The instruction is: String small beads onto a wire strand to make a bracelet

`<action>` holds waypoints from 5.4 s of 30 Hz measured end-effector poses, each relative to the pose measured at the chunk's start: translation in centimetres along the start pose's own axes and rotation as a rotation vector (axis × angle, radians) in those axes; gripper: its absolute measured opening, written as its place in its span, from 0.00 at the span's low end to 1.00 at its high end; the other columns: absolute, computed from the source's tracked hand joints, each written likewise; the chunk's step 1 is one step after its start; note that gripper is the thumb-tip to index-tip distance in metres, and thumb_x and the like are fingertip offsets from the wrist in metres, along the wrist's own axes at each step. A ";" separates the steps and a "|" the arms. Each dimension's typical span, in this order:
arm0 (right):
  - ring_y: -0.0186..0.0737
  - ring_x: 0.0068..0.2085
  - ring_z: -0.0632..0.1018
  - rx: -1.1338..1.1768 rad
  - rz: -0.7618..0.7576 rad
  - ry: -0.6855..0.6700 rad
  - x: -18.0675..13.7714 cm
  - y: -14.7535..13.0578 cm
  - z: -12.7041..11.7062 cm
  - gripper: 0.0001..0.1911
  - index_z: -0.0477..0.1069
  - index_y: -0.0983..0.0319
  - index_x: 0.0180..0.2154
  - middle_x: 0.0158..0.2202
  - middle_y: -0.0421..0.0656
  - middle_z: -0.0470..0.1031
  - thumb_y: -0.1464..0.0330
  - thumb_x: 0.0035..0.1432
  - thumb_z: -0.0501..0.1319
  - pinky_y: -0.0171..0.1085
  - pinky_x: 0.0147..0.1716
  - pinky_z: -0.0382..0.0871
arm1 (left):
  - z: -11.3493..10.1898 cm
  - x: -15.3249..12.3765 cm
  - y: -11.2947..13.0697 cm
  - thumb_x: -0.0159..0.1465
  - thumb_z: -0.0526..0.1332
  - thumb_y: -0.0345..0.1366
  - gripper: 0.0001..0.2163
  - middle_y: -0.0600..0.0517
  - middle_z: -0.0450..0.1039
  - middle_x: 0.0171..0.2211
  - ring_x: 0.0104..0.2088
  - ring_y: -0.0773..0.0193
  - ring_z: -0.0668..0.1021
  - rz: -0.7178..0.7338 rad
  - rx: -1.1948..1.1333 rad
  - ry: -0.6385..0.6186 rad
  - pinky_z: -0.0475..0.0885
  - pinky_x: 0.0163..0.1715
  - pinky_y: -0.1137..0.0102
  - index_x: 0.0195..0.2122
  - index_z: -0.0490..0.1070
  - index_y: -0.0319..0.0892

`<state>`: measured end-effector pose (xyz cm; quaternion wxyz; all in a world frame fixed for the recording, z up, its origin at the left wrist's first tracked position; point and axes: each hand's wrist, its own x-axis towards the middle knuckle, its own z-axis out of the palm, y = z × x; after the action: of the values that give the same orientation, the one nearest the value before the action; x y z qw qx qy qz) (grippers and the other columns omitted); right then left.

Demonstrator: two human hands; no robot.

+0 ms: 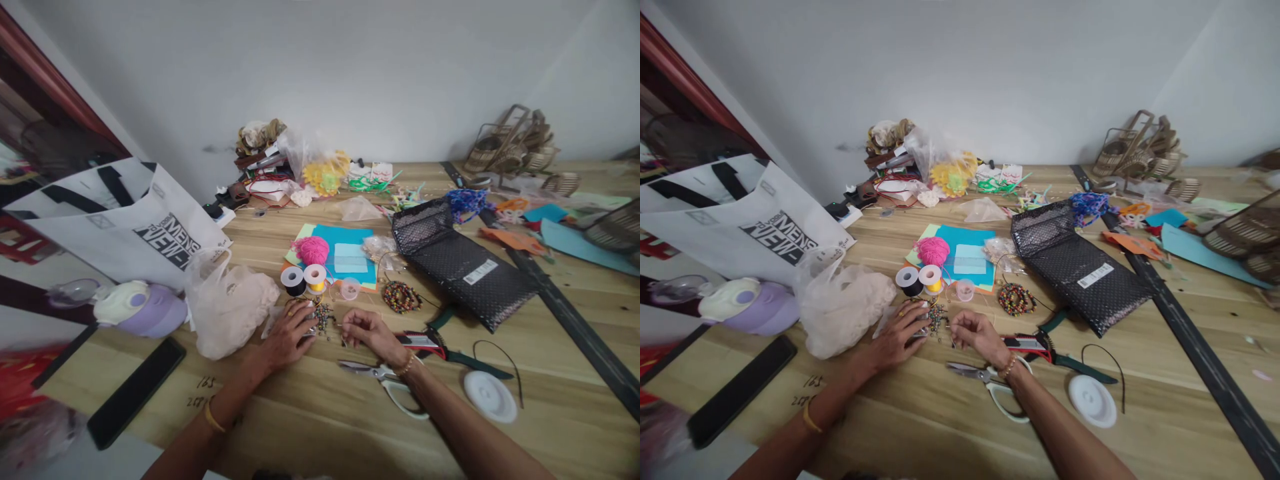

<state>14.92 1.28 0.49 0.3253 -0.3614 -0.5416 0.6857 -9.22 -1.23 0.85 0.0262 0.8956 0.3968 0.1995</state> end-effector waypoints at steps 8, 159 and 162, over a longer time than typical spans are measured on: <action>0.29 0.20 0.69 0.012 -0.004 -0.003 0.1 0.2 0.0 0.22 0.68 0.64 0.29 0.23 0.38 0.72 0.51 0.49 0.66 0.30 0.21 0.65 | 0.4 0.6 0.1 0.63 0.60 0.31 0.08 0.44 0.75 0.43 0.53 0.53 0.71 -0.079 -0.173 0.114 0.69 0.53 0.53 0.42 0.74 0.42; 0.29 0.21 0.70 0.020 -0.062 0.032 -0.1 -0.4 -0.2 0.17 0.70 0.64 0.29 0.21 0.38 0.72 0.56 0.51 0.67 0.29 0.22 0.64 | 2.0 5.3 4.5 0.48 0.69 0.36 0.06 0.53 0.78 0.24 0.26 0.65 0.76 -0.821 -1.206 0.199 0.70 0.29 0.72 0.25 0.78 0.40; 0.29 0.21 0.70 0.026 -0.063 0.039 -0.1 -0.5 -0.2 0.17 0.70 0.63 0.28 0.21 0.38 0.71 0.56 0.50 0.67 0.29 0.21 0.64 | 2.0 5.2 4.3 0.48 0.69 0.37 0.07 0.52 0.79 0.25 0.27 0.63 0.77 -0.811 -1.216 0.187 0.71 0.30 0.71 0.27 0.79 0.40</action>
<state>15.14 1.39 0.94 0.3618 -0.3535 -0.5374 0.6748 -2.25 -0.22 1.61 0.5559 0.4849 0.5168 0.4345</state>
